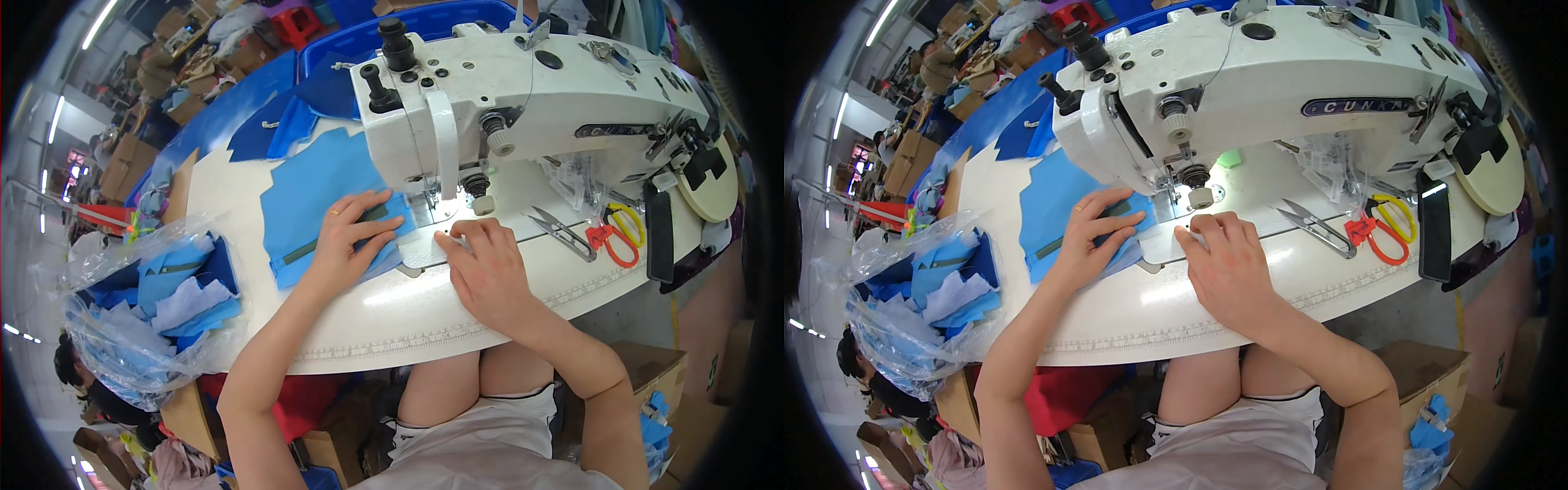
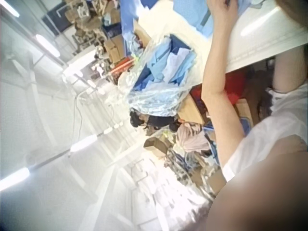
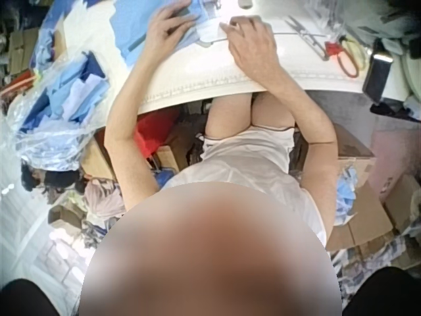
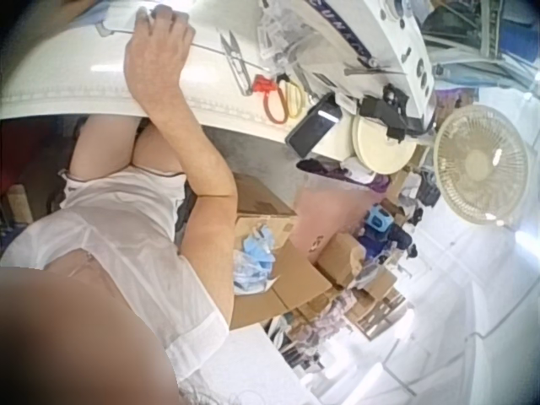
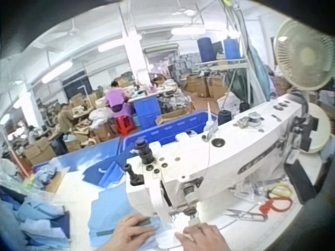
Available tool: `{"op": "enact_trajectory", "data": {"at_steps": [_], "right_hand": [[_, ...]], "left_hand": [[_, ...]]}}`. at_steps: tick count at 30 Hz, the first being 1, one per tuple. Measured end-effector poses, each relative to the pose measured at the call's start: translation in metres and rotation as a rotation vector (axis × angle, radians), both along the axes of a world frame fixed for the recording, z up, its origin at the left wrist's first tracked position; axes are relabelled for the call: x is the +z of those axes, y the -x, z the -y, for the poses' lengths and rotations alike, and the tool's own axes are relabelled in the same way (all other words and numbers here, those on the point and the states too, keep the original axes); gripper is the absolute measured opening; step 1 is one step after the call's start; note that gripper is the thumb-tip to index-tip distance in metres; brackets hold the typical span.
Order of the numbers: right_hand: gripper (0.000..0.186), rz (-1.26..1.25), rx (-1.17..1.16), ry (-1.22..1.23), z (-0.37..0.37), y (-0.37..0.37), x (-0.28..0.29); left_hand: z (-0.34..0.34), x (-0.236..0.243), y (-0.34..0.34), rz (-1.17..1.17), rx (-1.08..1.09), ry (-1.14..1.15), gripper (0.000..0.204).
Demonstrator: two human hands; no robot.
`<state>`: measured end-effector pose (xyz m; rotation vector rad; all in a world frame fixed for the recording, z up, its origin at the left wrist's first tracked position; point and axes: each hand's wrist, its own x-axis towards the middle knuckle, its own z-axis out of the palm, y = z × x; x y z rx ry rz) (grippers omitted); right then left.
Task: The person is sewing pieces of fabric using an industrial sewing machine to construct a small bag.
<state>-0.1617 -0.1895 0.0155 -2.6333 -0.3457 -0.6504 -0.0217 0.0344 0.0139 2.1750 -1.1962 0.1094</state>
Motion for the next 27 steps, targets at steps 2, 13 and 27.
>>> {"op": "enact_trajectory", "data": {"at_steps": [2,13,27], "right_hand": [[0.042,0.01,0.002,0.0,0.0,0.0,0.0],[0.042,0.031,0.008,-0.022,0.0,0.0,-0.004],[0.033,0.002,0.211,-0.246,-0.008,0.003,0.002]], "left_hand": [[-0.012,0.002,0.013,-0.005,0.041,-0.036,0.031],[-0.027,0.035,0.087,-0.251,0.118,-0.129,0.057],[-0.041,0.039,0.104,-0.283,0.265,-0.042,0.034]]}}
